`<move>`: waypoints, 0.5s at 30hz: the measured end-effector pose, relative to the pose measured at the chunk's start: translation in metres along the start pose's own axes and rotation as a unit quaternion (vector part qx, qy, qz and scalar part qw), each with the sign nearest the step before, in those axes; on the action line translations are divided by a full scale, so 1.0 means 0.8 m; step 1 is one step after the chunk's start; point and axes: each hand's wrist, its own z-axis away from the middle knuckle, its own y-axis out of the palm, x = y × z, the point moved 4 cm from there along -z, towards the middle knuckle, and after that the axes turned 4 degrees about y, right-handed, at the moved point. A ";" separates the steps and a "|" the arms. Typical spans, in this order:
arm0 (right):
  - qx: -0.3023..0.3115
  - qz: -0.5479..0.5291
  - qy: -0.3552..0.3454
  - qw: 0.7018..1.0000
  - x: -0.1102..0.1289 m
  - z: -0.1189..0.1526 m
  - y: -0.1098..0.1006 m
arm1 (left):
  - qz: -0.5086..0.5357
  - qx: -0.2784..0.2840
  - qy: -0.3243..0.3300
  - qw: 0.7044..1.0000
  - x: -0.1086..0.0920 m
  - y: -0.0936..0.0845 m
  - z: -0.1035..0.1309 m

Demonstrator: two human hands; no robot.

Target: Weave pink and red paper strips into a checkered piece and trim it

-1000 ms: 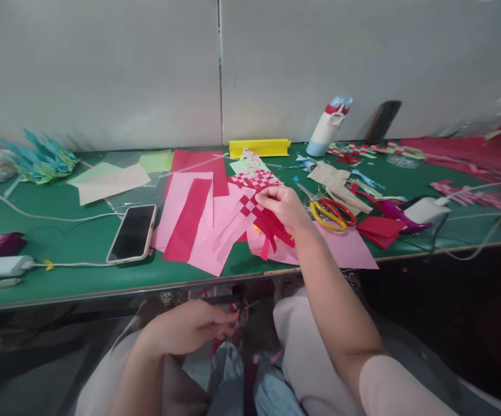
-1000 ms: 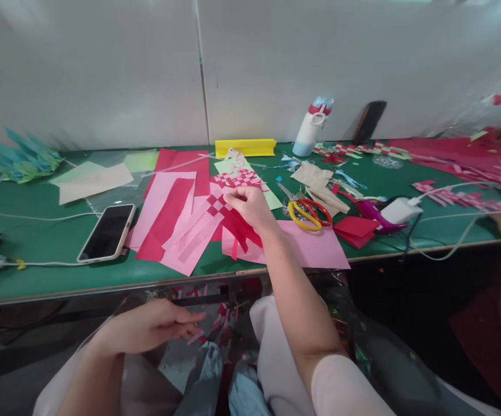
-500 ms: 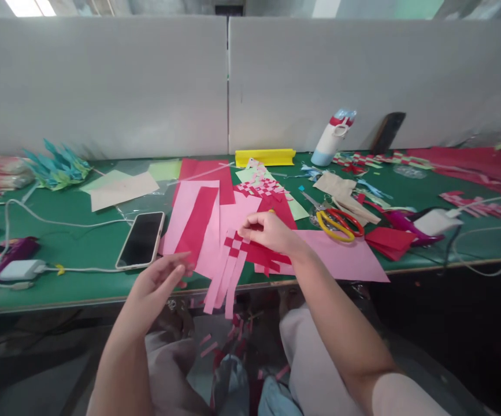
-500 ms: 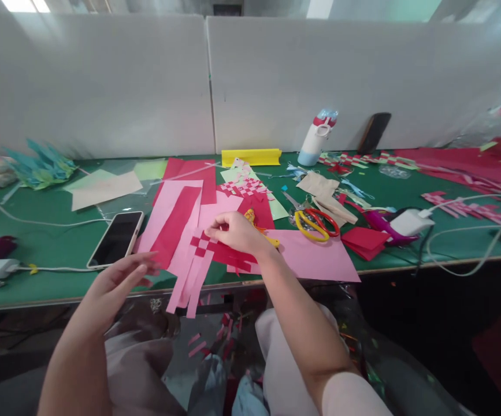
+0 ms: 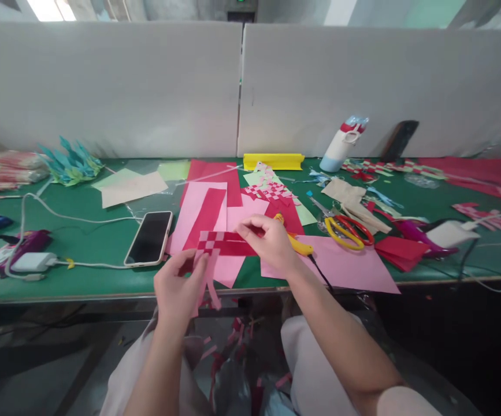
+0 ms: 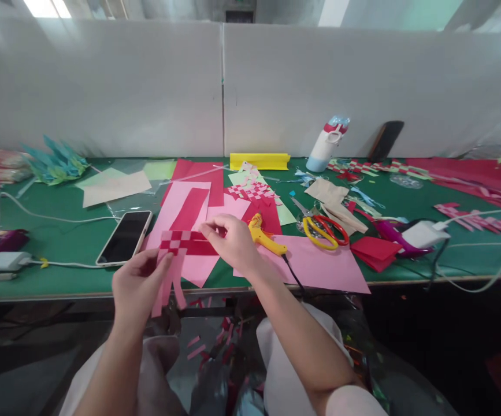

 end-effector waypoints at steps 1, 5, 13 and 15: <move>0.002 -0.009 -0.003 1.000 0.004 0.004 0.002 | -0.045 -0.064 0.060 0.995 -0.006 -0.004 0.002; 0.095 -0.110 0.017 0.989 0.016 0.018 0.026 | -0.156 -0.154 0.325 0.920 -0.033 0.001 0.016; 0.041 -0.217 0.109 0.969 -0.006 0.005 0.024 | -0.159 -0.069 0.388 0.905 -0.051 0.019 0.022; 0.051 -0.199 0.125 0.971 -0.011 0.003 0.018 | -0.132 -0.079 0.343 0.927 -0.049 0.012 0.017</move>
